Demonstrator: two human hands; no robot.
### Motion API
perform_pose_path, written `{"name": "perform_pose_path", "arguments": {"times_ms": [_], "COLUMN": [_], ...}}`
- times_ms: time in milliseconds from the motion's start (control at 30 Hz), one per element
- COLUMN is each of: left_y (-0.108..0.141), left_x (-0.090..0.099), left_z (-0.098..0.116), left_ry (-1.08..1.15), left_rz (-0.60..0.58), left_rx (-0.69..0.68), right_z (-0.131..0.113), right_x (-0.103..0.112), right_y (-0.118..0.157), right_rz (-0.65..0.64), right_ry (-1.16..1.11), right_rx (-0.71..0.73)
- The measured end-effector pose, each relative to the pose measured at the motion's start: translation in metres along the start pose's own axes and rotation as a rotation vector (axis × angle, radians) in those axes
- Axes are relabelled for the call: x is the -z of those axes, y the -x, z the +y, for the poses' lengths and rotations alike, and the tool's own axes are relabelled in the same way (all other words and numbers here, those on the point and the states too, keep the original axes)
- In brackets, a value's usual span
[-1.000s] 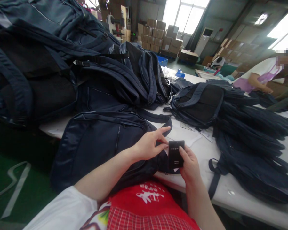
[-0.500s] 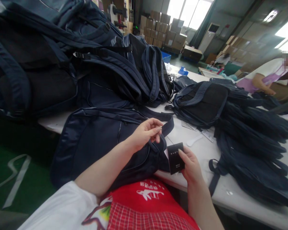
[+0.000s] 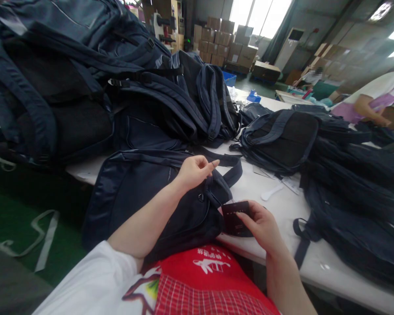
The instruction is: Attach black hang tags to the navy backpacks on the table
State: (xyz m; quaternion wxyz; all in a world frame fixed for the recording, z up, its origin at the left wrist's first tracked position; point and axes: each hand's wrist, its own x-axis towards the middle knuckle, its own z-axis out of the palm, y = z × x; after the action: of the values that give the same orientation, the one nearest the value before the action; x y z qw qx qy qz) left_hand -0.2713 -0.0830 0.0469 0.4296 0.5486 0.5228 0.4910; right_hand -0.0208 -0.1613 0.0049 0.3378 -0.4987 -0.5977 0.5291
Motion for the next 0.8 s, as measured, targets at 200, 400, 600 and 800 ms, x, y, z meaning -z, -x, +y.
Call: {"name": "perform_pose_path", "arguments": {"times_ms": [200,400,600,800], "left_y": [0.035,0.060,0.051,0.051], "left_x": [-0.026,-0.046,-0.032,-0.028], "left_z": [0.003,0.006,0.020,0.017], "left_ry": [0.320,0.464,0.515,0.327], "left_rz": [-0.458,-0.310,-0.132,-0.101], "left_rx": [0.214,0.150,0.096,0.008], "right_z": [-0.004,-0.015,-0.007,-0.020], "right_x": [-0.012,-0.032,-0.050,-0.070], "right_y": [-0.005,-0.006,-0.005,0.003], "right_rz": [0.086,0.069,0.275,-0.037], "right_ry": [0.247,0.435,0.538,0.551], "right_rx": [0.157,0.336,0.376,0.601]}}
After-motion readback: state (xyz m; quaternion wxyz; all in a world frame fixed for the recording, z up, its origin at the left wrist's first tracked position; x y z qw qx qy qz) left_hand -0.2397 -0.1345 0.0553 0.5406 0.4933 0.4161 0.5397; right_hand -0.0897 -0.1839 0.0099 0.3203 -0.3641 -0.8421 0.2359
